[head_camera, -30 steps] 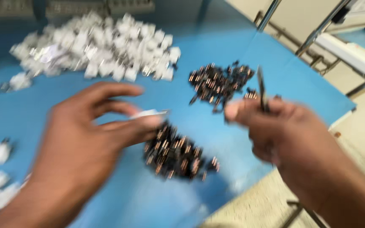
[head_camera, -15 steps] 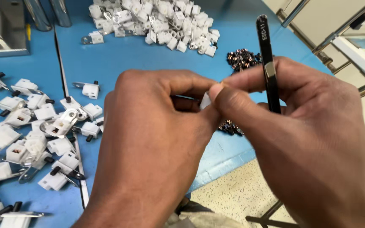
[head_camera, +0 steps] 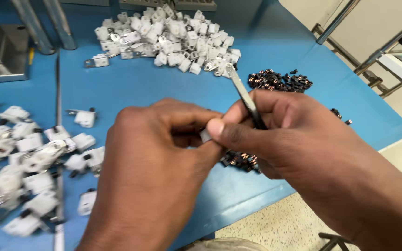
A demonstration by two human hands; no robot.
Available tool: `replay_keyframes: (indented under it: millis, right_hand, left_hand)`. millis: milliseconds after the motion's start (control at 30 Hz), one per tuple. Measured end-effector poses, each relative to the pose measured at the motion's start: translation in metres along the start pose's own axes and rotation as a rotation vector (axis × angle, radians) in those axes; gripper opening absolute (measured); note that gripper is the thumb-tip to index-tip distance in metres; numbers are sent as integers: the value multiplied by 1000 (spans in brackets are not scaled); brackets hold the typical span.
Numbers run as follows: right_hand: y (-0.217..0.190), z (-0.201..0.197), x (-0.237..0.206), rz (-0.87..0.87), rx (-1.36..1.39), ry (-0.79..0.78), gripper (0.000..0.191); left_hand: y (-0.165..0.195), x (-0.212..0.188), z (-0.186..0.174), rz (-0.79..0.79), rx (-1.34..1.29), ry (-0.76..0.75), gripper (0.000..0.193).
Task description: The person sits at a factory workbench assembling small white plastic switch housings. They pick a housing, use tweezers to insert black and copper terminal contacts into it, press the parts into place by hand, and set the finished assembly aside with the completed pile.
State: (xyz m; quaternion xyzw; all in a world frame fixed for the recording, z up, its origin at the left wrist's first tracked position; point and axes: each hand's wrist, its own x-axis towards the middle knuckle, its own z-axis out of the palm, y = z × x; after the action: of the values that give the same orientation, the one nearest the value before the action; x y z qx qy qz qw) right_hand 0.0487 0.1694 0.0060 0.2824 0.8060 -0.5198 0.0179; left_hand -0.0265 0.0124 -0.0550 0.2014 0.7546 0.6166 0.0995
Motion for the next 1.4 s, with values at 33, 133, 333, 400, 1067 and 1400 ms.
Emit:
replay_keyframes:
  millis: [33, 133, 333, 400, 1067, 1400]
  right_hand:
    - [11, -14, 8, -37, 47, -64, 26]
    - [24, -53, 31, -84, 342, -151, 24]
    - [11, -112, 63, -708, 408, -153, 25]
    - [11, -129, 89, -882, 319, -268, 31]
    - [-5, 31, 22, -1185, -77, -115, 27]
    - [-43, 116, 161, -792, -632, -69, 35]
  left_hand:
    - [-2, 4, 7, -124, -38, -31, 21]
    - [4, 15, 32, -168, -231, -83, 25]
    - [52, 34, 89, -187, -88, -47, 28]
    - [57, 41, 97, -129, -39, 13, 29]
    - [41, -8, 10, -176, 109, 192, 13]
    - [-16, -22, -143, -593, 481, 152, 37]
